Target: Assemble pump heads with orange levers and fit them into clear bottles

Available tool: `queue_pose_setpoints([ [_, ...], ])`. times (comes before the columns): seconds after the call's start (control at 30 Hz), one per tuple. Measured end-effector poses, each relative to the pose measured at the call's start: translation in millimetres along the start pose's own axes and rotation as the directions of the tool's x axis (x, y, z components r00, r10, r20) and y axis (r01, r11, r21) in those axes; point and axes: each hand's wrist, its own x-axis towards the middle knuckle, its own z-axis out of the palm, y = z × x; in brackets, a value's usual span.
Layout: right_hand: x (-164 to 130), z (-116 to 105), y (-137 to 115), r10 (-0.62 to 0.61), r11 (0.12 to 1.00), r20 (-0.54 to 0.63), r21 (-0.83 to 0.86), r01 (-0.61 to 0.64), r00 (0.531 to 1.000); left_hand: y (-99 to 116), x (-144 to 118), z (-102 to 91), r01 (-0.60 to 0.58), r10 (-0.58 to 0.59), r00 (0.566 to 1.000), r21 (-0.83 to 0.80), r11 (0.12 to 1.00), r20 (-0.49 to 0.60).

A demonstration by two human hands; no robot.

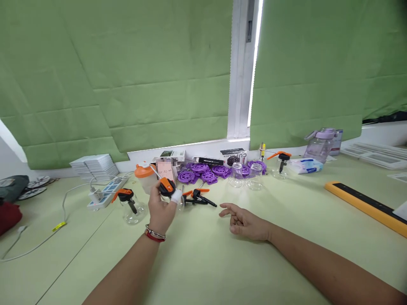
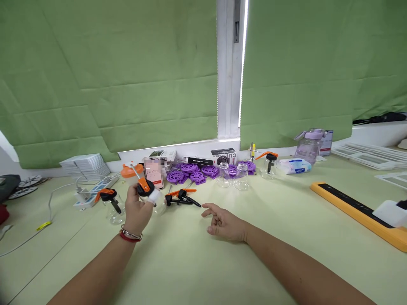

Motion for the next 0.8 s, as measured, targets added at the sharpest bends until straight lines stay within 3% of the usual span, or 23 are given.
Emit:
queue_pose_setpoints([
  [0.13, 0, 0, -2, 0.029, 0.999, -0.002, 0.015, -0.029, 1.0, -39, 20, -8.4, 0.188, -0.179, 0.982, 0.21, 0.959, -0.059],
  [0.23, 0, 0, -2, 0.039, 0.999, 0.003, 0.016, -0.039, 0.999, -65, 28, -13.2, 0.271, -0.25, 0.963, 0.36, 0.893, -0.103],
  [0.33, 0, 0, -1, 0.038, 0.999, 0.002, 0.019, -0.038, 0.999, -81, 33, -16.4, 0.307, -0.276, 0.952, 0.408, 0.86, -0.134],
  [0.57, 0, 0, 0, 0.043, 0.999, -0.002, 0.03, -0.043, 0.999, -94, 41, -20.0, 0.308, -0.246, 0.95, 0.439, 0.844, -0.193],
  [0.8, 1, -1, -2, 0.038, 0.999, -0.009, 0.022, -0.038, 0.999, -92, 43, -21.0, 0.268, -0.194, 0.958, 0.42, 0.867, -0.212],
])
